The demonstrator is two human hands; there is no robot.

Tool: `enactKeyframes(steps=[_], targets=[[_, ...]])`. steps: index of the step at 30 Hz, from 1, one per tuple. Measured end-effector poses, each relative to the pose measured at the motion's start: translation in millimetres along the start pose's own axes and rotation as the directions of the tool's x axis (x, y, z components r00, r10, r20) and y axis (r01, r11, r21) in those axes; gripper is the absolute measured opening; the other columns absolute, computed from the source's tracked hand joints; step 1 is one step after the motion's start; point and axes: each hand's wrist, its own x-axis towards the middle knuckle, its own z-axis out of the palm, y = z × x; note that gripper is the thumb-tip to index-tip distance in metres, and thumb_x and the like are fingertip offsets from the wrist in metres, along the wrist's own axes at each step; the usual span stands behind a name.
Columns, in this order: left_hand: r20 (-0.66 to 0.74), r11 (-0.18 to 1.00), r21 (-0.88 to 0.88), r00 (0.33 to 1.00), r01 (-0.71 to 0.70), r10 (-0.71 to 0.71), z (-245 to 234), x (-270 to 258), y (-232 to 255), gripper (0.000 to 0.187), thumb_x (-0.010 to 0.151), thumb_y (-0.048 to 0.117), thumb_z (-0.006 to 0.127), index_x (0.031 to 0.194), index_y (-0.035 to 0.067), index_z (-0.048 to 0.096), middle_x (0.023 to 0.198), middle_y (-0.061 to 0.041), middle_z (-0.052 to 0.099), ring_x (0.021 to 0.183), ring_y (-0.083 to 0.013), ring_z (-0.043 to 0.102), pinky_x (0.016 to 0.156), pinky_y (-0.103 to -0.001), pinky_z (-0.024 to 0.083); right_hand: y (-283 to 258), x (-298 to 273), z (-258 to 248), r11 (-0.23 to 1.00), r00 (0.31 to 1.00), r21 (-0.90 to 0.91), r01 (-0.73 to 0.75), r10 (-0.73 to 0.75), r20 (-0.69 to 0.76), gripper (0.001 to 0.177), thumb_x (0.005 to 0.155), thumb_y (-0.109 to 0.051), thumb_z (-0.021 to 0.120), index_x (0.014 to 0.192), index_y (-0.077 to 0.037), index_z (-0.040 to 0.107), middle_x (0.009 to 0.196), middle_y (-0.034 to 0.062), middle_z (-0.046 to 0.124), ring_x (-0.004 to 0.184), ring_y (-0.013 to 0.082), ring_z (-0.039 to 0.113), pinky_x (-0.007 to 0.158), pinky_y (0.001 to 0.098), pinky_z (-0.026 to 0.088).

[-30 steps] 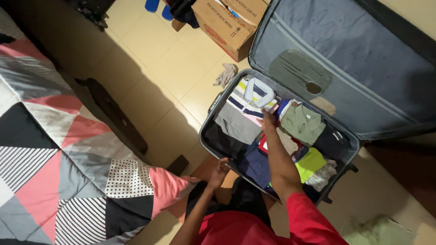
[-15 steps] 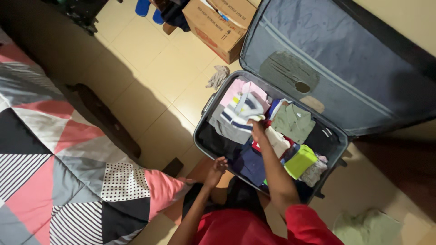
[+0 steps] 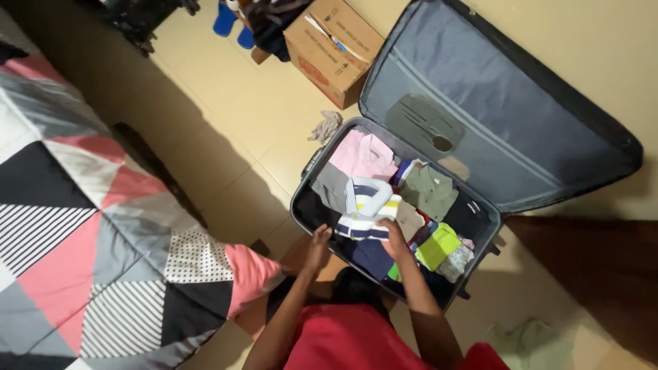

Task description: The person unpacks various folded garments from an open suitcase on the floor, including shirts and pants. They move each item to a bed with a geometric-patterned quilt, where they are folded or restacked neatly.

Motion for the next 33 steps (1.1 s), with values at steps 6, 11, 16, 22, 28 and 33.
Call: enactKeyframes(steps=[6,11,16,22,28,33], targets=[[0.397,0.914,-0.406,0.901,-0.001,0.177,-6.3,-12.1,50.6,0.071,0.099,0.05,0.057,0.154,0.007,0.04,0.149,-0.014,0.056,0.136,-0.0243,0.053,0.113,-0.037,0.04,-12.7,-58.9,2.5,0.994,0.959,0.101,-0.05,0.019,0.284,0.037,0.085,-0.007,0.066,0.116,0.013,0.06,0.116,0.0213,0.07,0.109,0.0338,0.069,0.101,0.0472,0.052],[0.507,0.856,-0.515,0.824,0.053,0.254,-7.5,-57.9,102.9,0.057,0.109,0.036,0.055,0.151,-0.001,0.046,0.138,-0.012,0.063,0.122,-0.0231,0.061,0.105,-0.038,0.049,-22.3,-86.1,28.3,0.998,0.952,-0.048,0.032,-0.016,0.307,0.051,0.081,-0.007,0.067,0.13,0.007,0.059,0.117,0.0178,0.07,0.108,0.0314,0.068,0.097,0.0447,0.052],[0.22,0.896,-0.381,0.918,-0.23,0.329,-25.8,-137.4,168.6,0.052,0.1,0.024,0.06,0.146,0.004,0.05,0.133,-0.008,0.065,0.116,-0.0174,0.065,0.098,-0.033,0.054,-50.4,-122.3,91.0,0.884,0.906,-0.375,0.279,-0.113,0.408,0.062,0.078,-0.003,0.07,0.138,0.002,0.054,0.126,0.0126,0.066,0.117,0.0271,0.063,0.101,0.0423,0.048],[0.006,0.81,-0.43,0.896,-0.398,0.444,-72.3,-205.6,192.4,0.047,0.097,0.015,0.063,0.142,0.004,0.052,0.126,-0.008,0.068,0.109,-0.0152,0.066,0.091,-0.032,0.056,-48.5,-116.8,174.7,0.956,0.867,-0.285,0.072,0.081,0.491,0.06,0.084,-0.024,0.066,0.139,-0.002,0.055,0.133,0.0095,0.067,0.125,0.0222,0.061,0.109,0.0395,0.041],[-0.187,0.714,-0.312,0.777,-0.627,0.601,-138.1,-239.8,174.5,0.033,0.1,0.013,0.064,0.13,0.0,0.059,0.113,-0.006,0.07,0.097,-0.0127,0.065,0.082,-0.029,0.054,-12.2,-88.7,232.7,0.879,0.806,-0.446,0.17,0.136,0.576,0.056,0.103,-0.027,0.07,0.142,0.012,0.057,0.125,0.0189,0.067,0.112,0.0289,0.063,0.1,0.0464,0.048],[-0.424,0.645,-0.155,0.64,-0.748,0.641,-194.8,-281.6,174.8,0.029,0.099,0.014,0.062,0.126,0.003,0.059,0.109,-0.002,0.07,0.094,-0.0093,0.062,0.081,-0.026,0.051,20.6,-116.1,355.1,0.748,0.785,-0.603,0.277,0.186,0.591,0.065,0.089,-0.023,0.075,0.145,0.0,0.051,0.134,0.0098,0.064,0.122,0.017,0.061,0.105,0.0357,0.047]])
